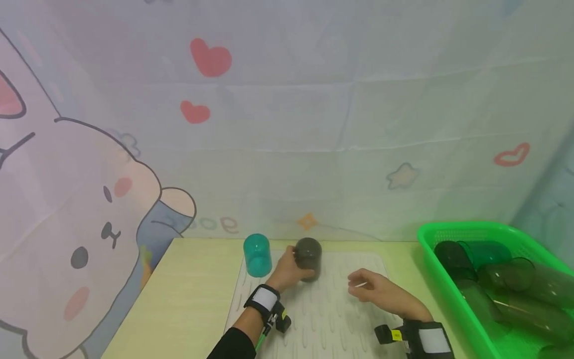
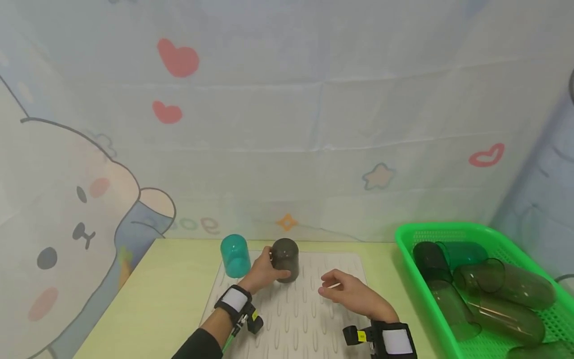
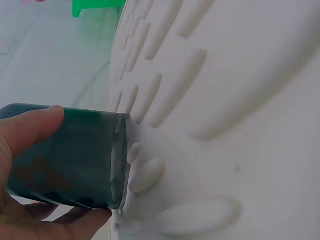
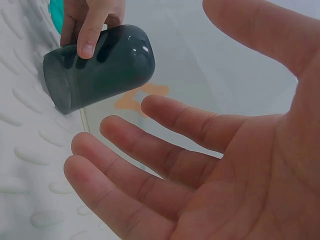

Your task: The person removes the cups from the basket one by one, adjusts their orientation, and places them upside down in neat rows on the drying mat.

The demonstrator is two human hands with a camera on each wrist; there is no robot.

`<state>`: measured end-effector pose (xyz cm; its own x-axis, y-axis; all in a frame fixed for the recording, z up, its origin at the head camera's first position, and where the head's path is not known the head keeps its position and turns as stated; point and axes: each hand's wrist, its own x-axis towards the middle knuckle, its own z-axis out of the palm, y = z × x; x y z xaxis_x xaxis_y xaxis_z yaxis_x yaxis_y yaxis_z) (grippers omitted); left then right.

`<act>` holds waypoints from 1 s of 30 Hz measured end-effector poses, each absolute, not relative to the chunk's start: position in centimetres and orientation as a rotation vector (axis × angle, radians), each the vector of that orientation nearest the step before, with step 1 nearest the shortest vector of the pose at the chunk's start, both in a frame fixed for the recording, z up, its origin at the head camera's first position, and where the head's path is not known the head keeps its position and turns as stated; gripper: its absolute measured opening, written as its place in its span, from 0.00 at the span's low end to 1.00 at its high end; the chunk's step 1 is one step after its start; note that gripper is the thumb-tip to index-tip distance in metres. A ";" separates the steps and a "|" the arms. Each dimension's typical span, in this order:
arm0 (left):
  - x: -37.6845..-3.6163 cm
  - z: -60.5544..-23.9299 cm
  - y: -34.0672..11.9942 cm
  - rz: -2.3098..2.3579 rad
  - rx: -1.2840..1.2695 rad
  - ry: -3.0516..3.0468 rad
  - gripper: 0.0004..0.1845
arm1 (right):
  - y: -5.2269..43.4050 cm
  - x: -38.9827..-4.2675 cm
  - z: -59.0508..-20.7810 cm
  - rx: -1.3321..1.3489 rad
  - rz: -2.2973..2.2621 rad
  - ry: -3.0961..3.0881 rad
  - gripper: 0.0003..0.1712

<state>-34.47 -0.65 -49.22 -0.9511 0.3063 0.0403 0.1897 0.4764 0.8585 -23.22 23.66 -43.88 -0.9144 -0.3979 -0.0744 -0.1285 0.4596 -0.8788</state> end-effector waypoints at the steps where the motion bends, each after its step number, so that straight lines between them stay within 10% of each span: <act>1: -34.4 -49.1 -0.7 1.485 0.434 2.598 0.43 | 23.6 -23.2 -43.8 -0.449 -1.436 2.440 0.26; 14: -33.1 -47.4 -1.9 1.382 0.541 2.688 0.50 | 22.2 -22.5 -43.1 -0.416 -1.351 2.499 0.26; 30: -28.7 -42.3 -6.6 0.764 0.783 2.902 0.29 | 21.6 -23.4 -36.6 -0.582 -0.950 2.701 0.20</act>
<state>-28.67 -6.63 -42.26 -0.8717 0.4822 0.0869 0.4626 0.7513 0.4707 -23.35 21.60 -36.56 -0.8975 -0.4347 -0.0742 -0.2926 0.7129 -0.6373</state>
